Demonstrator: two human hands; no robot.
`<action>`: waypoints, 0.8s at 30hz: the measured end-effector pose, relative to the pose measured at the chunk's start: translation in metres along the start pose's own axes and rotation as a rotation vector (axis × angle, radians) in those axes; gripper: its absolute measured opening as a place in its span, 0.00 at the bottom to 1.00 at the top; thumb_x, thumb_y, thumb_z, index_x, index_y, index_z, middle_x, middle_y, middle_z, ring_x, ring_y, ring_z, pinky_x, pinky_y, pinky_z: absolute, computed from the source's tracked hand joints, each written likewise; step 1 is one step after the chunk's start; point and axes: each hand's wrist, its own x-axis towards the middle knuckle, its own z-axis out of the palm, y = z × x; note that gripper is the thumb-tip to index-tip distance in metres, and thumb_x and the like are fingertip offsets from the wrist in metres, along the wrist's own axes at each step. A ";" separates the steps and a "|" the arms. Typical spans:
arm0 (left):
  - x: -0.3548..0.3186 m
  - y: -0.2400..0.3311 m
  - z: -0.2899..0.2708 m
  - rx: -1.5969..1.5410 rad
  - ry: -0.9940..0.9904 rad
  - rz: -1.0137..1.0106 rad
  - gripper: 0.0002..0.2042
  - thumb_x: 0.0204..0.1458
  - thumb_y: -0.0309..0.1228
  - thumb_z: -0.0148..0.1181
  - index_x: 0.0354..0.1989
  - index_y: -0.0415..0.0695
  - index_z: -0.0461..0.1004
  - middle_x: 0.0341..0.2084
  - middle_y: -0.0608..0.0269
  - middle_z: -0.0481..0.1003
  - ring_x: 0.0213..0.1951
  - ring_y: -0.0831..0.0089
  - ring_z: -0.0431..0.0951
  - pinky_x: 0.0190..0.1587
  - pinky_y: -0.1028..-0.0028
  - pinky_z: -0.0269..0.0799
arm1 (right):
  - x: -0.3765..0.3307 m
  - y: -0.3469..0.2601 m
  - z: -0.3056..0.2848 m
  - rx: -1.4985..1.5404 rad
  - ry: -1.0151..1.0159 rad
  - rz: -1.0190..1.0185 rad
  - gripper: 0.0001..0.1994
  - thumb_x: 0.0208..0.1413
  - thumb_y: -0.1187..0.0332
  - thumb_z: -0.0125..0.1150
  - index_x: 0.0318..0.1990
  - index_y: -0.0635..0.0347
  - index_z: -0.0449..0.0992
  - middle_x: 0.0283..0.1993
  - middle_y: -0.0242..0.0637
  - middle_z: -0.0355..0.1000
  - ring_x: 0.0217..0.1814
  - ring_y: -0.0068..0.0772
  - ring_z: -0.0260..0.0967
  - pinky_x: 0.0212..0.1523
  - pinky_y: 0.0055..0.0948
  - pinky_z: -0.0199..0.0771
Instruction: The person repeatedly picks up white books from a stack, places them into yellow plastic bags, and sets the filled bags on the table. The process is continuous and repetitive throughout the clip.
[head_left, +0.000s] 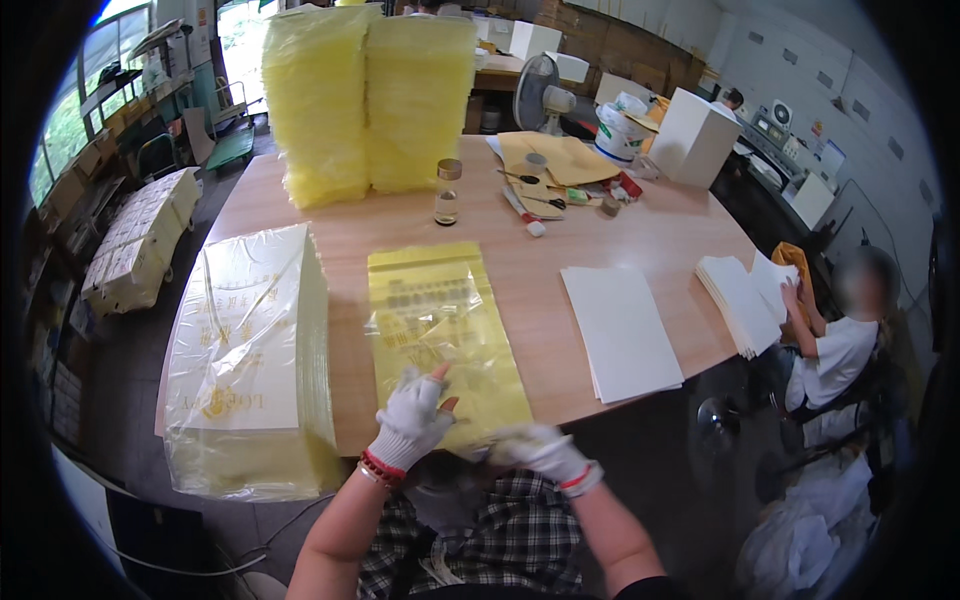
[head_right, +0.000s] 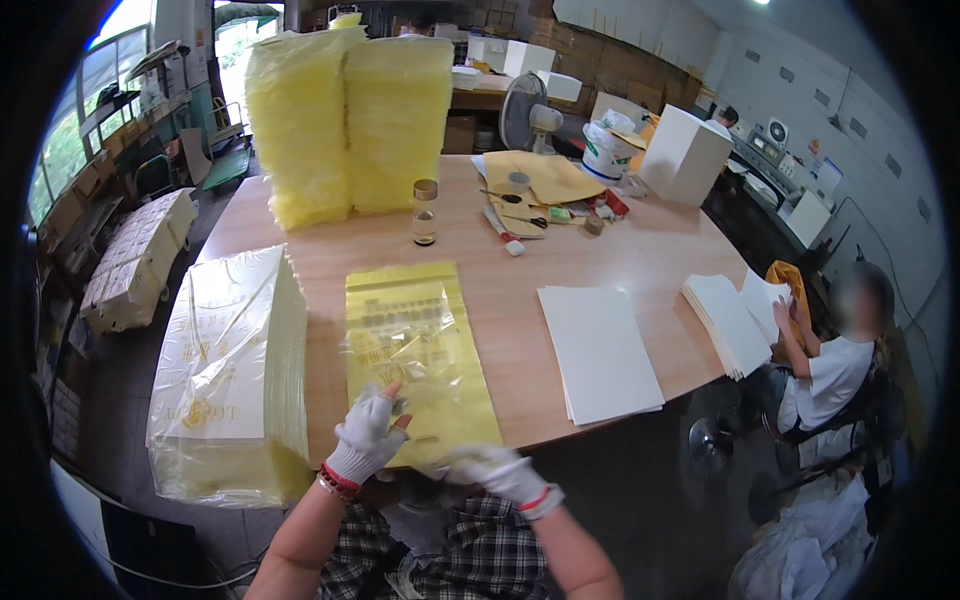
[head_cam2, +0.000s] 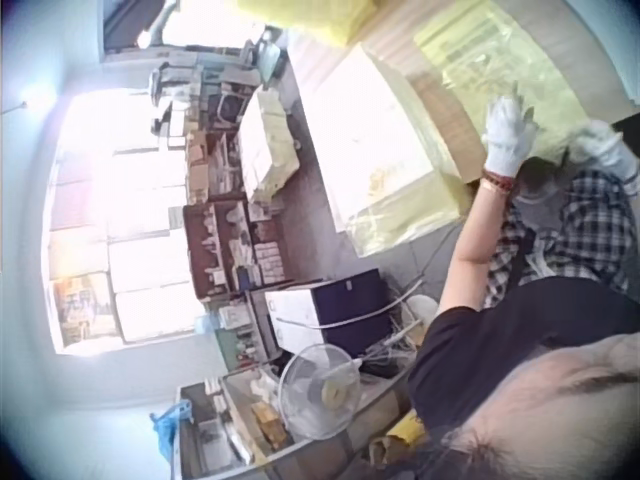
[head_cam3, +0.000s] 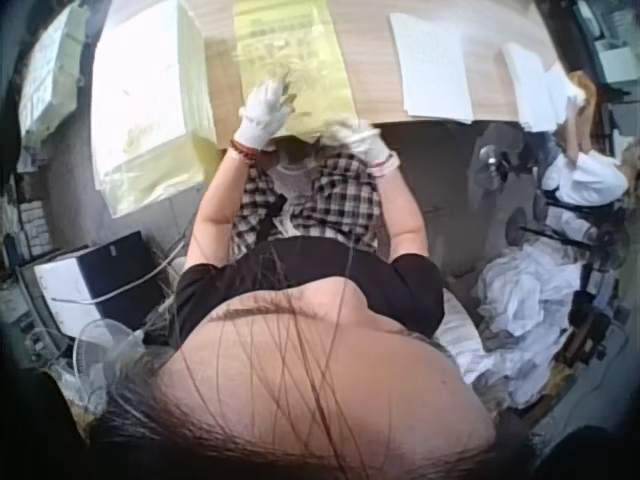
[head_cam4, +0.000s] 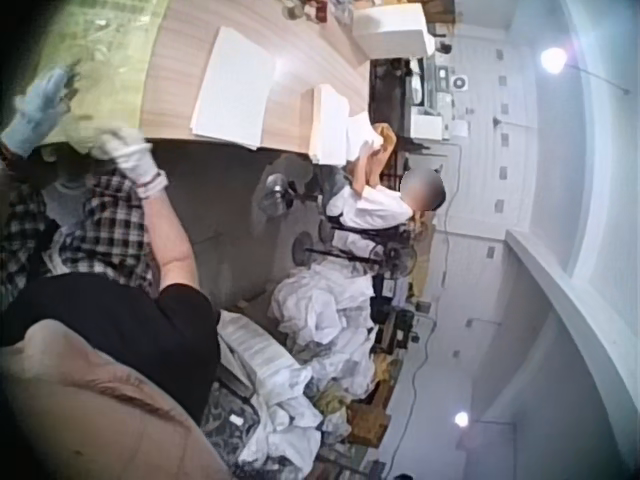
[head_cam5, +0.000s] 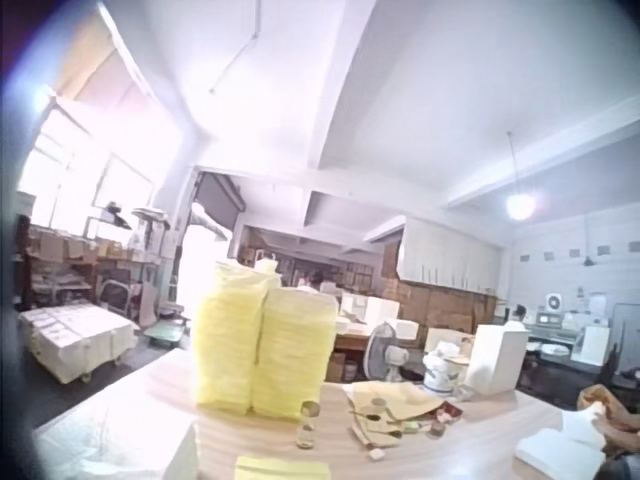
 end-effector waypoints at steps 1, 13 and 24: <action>-0.004 0.004 -0.002 0.071 0.104 0.083 0.26 0.37 0.26 0.62 0.49 0.40 0.64 0.37 0.55 0.72 0.41 0.56 0.72 0.47 0.57 0.65 | -0.016 0.006 -0.026 -0.111 0.272 -0.145 0.12 0.57 0.68 0.51 0.47 0.64 0.69 0.41 0.40 0.72 0.44 0.27 0.69 0.44 0.24 0.72; -0.062 0.052 0.001 -0.012 0.222 0.351 0.15 0.35 0.23 0.60 0.35 0.47 0.71 0.30 0.58 0.72 0.34 0.55 0.73 0.36 0.63 0.70 | -0.048 0.070 -0.232 -1.337 0.951 0.073 0.35 0.45 0.54 0.61 0.58 0.62 0.55 0.43 0.49 0.69 0.44 0.52 0.66 0.44 0.45 0.67; -0.070 0.108 0.141 -0.857 -0.721 -0.241 0.11 0.53 0.29 0.52 0.43 0.40 0.69 0.34 0.61 0.74 0.38 0.74 0.74 0.43 0.75 0.69 | -0.043 0.017 -0.222 -1.251 1.187 -0.037 0.16 0.53 0.52 0.49 0.33 0.56 0.72 0.29 0.51 0.70 0.32 0.57 0.67 0.31 0.51 0.65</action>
